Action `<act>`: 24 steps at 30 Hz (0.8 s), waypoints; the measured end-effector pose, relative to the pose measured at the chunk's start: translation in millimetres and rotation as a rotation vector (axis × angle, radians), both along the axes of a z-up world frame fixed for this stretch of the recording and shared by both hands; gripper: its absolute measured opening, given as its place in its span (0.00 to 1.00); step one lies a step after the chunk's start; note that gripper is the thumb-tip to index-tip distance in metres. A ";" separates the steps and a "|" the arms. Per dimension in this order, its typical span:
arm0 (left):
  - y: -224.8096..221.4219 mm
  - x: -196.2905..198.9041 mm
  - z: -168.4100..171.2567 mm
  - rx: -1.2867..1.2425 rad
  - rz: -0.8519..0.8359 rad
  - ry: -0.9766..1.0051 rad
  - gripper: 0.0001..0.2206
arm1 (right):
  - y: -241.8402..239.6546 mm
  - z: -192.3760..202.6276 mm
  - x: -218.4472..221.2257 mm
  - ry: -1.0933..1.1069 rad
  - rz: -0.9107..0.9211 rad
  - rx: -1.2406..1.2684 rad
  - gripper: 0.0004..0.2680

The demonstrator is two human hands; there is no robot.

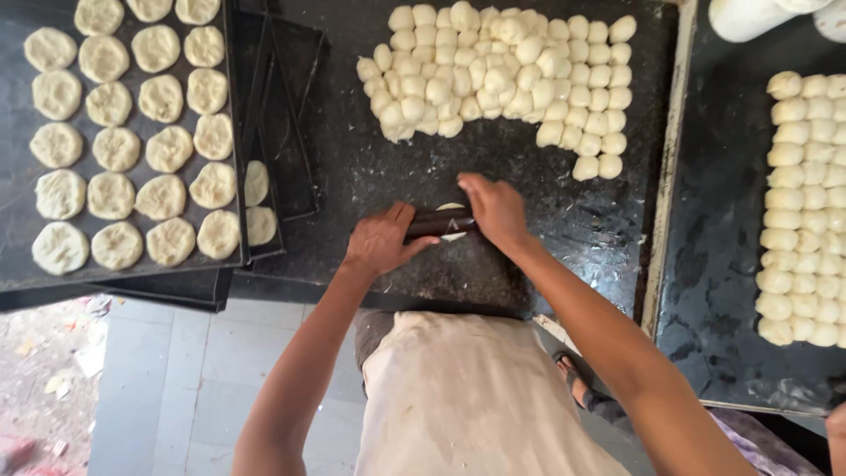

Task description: The person flattens small dough balls using a rolling pin and places the flattened discs onto a metal tray.

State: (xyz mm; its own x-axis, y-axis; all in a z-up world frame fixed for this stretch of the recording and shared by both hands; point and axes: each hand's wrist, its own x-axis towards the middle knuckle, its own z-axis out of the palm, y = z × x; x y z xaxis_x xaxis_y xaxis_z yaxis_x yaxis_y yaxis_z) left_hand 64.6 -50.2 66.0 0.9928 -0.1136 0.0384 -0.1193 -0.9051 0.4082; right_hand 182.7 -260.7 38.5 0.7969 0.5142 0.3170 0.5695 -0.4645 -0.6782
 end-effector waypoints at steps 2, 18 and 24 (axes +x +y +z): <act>5.4 27.0 4.5 0.049 0.097 0.128 0.31 | 6.4 -14.4 23.8 0.050 -0.009 -0.046 0.07; 58.2 -59.9 -20.5 0.041 0.446 -0.023 0.23 | 1.9 -1.8 -31.9 -0.525 0.142 -0.317 0.09; 71.0 -83.2 -19.8 -0.052 0.405 -0.021 0.23 | 82.3 75.2 -21.2 1.136 0.401 -0.137 0.06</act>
State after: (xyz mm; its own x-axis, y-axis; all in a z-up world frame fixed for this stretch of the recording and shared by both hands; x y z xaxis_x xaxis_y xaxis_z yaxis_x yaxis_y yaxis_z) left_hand -18.5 20.9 46.2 0.9557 0.2891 0.0542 0.2340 -0.8589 0.4556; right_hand 161.5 -178.4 113.7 0.3621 0.7625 -0.5362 -0.1987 -0.4989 -0.8436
